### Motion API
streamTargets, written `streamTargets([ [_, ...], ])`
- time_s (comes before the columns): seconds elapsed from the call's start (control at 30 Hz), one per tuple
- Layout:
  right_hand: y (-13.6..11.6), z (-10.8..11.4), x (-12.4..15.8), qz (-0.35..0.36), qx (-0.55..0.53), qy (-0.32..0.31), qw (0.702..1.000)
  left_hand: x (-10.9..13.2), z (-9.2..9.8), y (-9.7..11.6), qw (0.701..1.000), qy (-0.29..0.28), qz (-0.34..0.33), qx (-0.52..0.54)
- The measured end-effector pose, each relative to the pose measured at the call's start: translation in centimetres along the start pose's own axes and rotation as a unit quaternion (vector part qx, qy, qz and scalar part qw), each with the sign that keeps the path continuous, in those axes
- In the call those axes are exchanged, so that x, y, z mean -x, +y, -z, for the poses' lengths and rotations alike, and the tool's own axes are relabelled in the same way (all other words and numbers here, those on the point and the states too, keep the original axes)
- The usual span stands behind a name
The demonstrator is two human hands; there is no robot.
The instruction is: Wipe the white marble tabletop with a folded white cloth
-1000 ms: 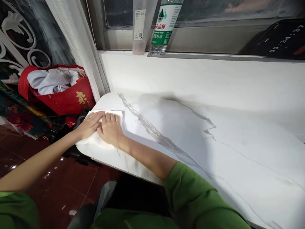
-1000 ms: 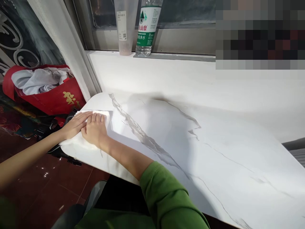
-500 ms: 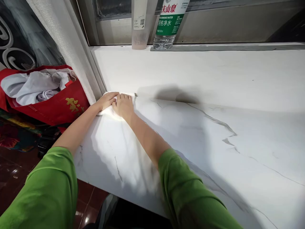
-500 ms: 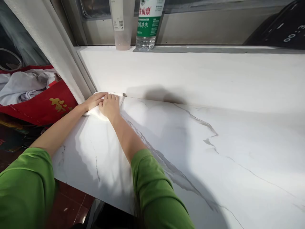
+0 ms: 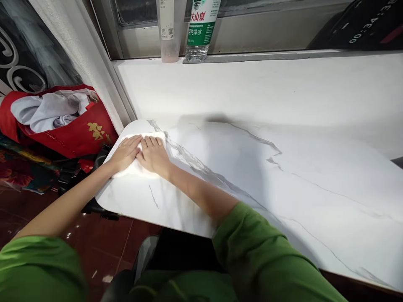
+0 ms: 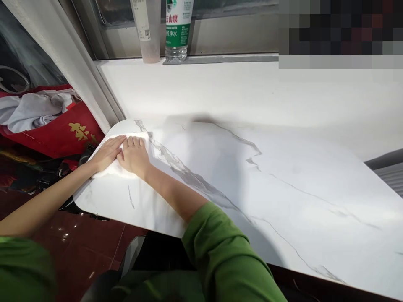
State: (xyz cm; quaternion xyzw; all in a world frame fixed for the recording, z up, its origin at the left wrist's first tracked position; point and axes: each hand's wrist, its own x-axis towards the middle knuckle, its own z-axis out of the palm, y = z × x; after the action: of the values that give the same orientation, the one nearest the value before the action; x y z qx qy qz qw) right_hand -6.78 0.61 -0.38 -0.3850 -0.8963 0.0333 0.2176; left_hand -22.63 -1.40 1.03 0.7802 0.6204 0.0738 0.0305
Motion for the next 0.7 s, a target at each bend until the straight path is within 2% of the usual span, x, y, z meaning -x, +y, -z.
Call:
streamTargets([
  [0.1, -2.2, 1.3, 4.1, 0.031, -0.004, -0.015, 0.999, 5.2, -0.2, 2.6, 1.000, 0.004, 0.011, -0.011],
  [0.2, -3.6, 2.4, 7.8, 0.051, -0.002, -0.031, 0.998, 9.2, -0.4, 5.4, 1.000, 0.014, 0.013, -0.011],
  [0.3, -4.2, 3.1, 10.0, 0.055, -0.002, -0.043, 0.998, 11.2, -0.5, 7.3, 1.000, 0.024, 0.013, -0.007],
  [0.37, -4.3, 3.7, 10.3, 0.047, -0.004, -0.061, 0.997, 11.3, -0.5, 7.8, 1.000, 0.016, 0.012, -0.005],
  [0.43, -4.1, 4.1, 9.7, 0.034, -0.006, -0.099, 0.995, 10.4, -0.6, 7.9, 1.000, 0.001, 0.011, -0.007],
  [0.53, -2.6, 4.3, 7.5, 0.000, -0.003, -0.146, 0.989, 7.3, -0.9, 7.5, 1.000, -0.006, 0.017, -0.012],
  [0.6, -0.6, 4.0, 5.5, -0.010, 0.002, -0.127, 0.992, 4.0, -1.3, 7.1, 1.000, 0.005, 0.025, -0.012],
  [0.7, 3.8, 2.9, 2.4, -0.019, 0.015, -0.059, 0.998, -2.1, -1.9, 6.7, 1.000, 0.019, 0.025, -0.003],
])
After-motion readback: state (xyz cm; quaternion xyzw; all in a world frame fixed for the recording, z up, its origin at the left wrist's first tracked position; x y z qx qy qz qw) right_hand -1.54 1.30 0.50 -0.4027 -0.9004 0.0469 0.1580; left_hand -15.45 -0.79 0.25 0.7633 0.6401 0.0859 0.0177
